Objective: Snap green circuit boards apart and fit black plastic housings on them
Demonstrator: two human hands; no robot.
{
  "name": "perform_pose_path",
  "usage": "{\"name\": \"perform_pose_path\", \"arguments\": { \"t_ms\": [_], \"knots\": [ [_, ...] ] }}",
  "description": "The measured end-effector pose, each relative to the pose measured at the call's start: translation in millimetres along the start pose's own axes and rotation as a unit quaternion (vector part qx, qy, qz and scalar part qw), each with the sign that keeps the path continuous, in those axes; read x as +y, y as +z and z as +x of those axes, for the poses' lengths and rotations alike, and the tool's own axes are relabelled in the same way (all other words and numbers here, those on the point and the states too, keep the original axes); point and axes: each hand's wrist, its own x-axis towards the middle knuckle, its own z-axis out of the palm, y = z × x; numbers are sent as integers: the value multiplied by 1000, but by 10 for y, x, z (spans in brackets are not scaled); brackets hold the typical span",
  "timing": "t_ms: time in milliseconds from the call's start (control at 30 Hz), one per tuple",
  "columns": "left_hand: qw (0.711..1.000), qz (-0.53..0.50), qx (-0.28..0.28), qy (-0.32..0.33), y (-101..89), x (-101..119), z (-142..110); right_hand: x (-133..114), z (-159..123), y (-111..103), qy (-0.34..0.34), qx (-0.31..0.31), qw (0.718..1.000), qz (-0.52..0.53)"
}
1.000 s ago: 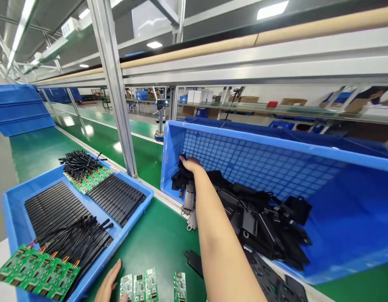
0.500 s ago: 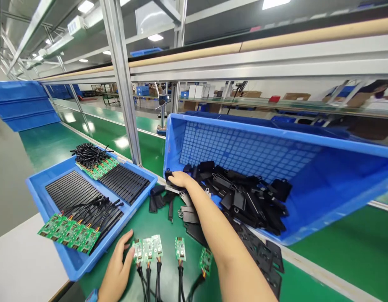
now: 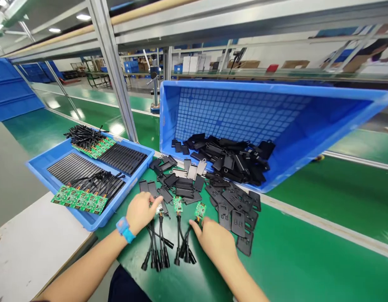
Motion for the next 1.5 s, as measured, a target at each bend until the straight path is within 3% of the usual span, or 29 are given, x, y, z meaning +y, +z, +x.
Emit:
{"name": "perform_pose_path", "arguments": {
  "t_ms": [133, 267, 333, 400, 467, 500, 567, 733, 833, 900, 967, 1067, 1133, 1167, 1233, 1300, 1333, 1400, 1500],
  "knots": [
    [997, -28, -64, -26, 118, 163, 70, 78, 13, 259, 75, -13, 986, 146],
    [985, -120, -124, -24, 32, 149, 10, 172, -114, 270, 111, -39, 944, 309],
    [975, -174, -137, -17, -44, 164, -123, 246, -285, 234, 108, -32, 882, 457],
    [953, -255, -160, -25, -89, 221, -297, 310, -476, 188, 106, -22, 770, 629],
    [900, -377, -211, -55, -82, 305, -471, 343, -653, 141, 112, -19, 664, 739],
    [868, -429, -239, -74, -60, 345, -548, 346, -732, 121, 114, -22, 646, 754],
    [829, -463, -297, -98, 12, 403, -673, 323, -873, 100, 95, -23, 665, 740],
    [845, -317, -430, -20, 189, 438, -840, 211, -1123, 170, -62, 25, 841, 537],
    [823, -340, -454, -40, 198, 486, -877, 205, -1212, 221, -100, 75, 878, 462],
    [790, -372, -480, -80, 170, 530, -889, 220, -1261, 231, -96, 107, 880, 452],
    [787, -385, -471, -104, 144, 563, -885, 232, -1301, 231, -61, 116, 867, 480],
    [847, -397, -338, -99, 142, 584, -839, 231, -1331, 232, 34, 90, 806, 584],
    [850, -440, -266, -115, 164, 590, -800, 218, -1331, 237, 83, 60, 762, 639],
    [830, -478, -255, -133, 179, 593, -785, 208, -1328, 241, 97, 40, 747, 657],
    [756, -562, -283, -181, 210, 602, -773, 180, -1319, 253, 116, 8, 727, 677],
    [684, -617, -324, -216, 241, 609, -777, 154, -1311, 272, 124, -9, 721, 681],
    [666, -628, -334, -225, 255, 609, -779, 148, -1306, 283, 124, -14, 724, 679],
    [669, -626, -326, -235, 281, 597, -775, 156, -1293, 307, 124, -11, 732, 669],
    [704, -600, -287, -249, 312, 554, -741, 196, -1272, 332, 121, -8, 751, 649]
  ]
}}
